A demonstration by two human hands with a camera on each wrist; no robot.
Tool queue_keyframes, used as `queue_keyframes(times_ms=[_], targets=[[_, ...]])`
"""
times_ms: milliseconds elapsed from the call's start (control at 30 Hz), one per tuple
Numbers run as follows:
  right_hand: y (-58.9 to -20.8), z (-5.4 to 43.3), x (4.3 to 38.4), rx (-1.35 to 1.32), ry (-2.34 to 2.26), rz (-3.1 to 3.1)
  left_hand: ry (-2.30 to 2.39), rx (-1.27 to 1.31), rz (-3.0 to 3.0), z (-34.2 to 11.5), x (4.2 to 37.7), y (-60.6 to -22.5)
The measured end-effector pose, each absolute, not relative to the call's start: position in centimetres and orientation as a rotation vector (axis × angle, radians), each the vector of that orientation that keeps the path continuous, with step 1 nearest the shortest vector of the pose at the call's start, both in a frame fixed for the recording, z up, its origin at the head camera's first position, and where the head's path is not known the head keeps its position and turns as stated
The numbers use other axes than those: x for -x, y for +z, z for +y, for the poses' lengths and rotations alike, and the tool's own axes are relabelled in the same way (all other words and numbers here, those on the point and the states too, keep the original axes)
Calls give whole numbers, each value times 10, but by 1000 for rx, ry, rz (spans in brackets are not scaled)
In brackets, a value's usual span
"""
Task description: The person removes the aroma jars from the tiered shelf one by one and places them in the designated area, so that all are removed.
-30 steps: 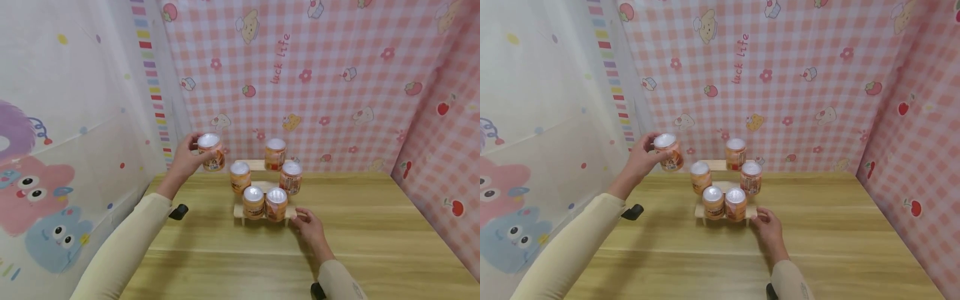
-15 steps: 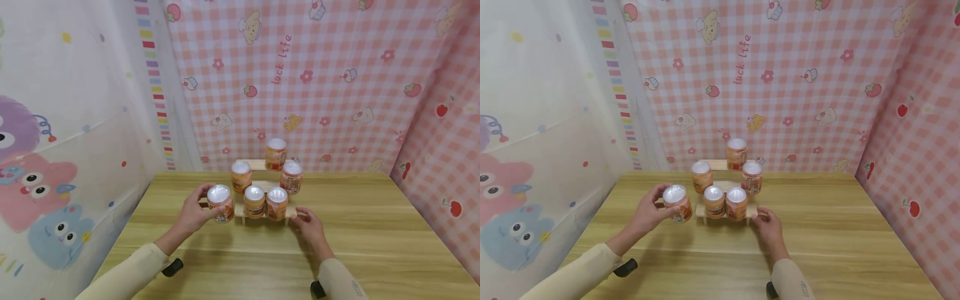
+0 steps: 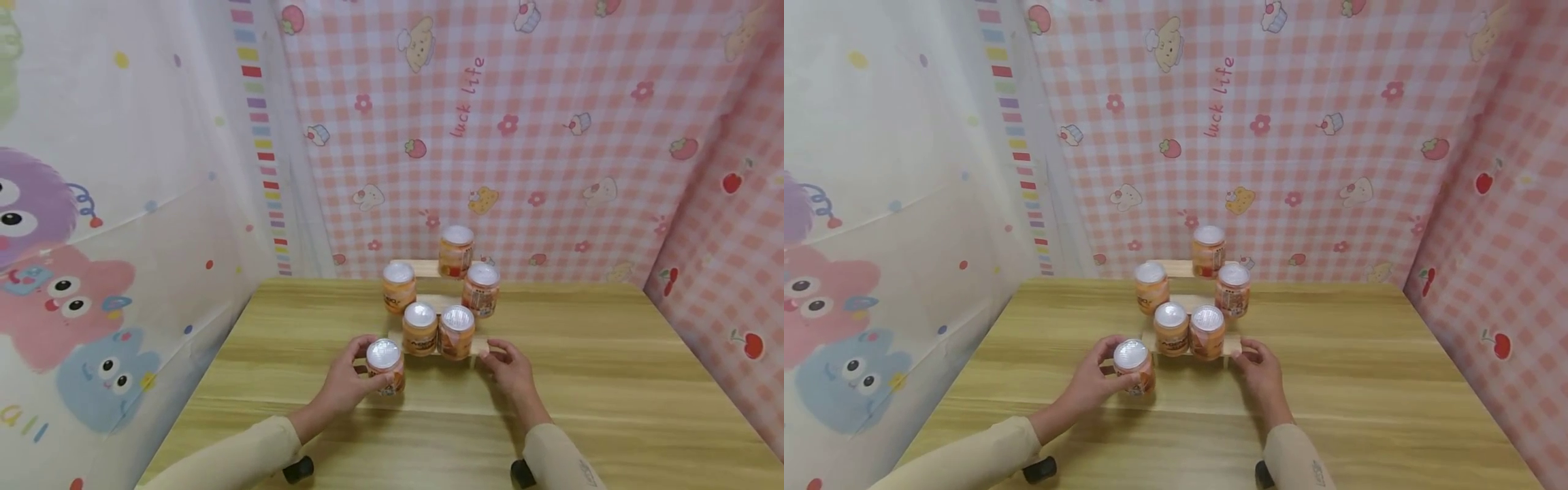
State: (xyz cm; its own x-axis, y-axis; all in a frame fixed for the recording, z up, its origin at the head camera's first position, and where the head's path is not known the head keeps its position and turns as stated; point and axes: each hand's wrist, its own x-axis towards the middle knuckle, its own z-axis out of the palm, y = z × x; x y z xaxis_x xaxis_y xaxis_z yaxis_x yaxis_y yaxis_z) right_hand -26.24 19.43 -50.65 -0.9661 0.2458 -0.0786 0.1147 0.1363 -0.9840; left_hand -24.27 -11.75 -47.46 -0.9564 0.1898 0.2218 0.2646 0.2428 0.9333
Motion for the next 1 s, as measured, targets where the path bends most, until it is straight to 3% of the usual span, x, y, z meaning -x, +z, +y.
queue_keyframes(times_ms=[333, 1000], targets=[[-508, 196, 261, 376, 1978, -2288, -1879, 563, -2492, -102, 244, -498], [-510, 195, 265, 396, 1972, -2300, -1771, 668, -2536, -104, 253, -504]])
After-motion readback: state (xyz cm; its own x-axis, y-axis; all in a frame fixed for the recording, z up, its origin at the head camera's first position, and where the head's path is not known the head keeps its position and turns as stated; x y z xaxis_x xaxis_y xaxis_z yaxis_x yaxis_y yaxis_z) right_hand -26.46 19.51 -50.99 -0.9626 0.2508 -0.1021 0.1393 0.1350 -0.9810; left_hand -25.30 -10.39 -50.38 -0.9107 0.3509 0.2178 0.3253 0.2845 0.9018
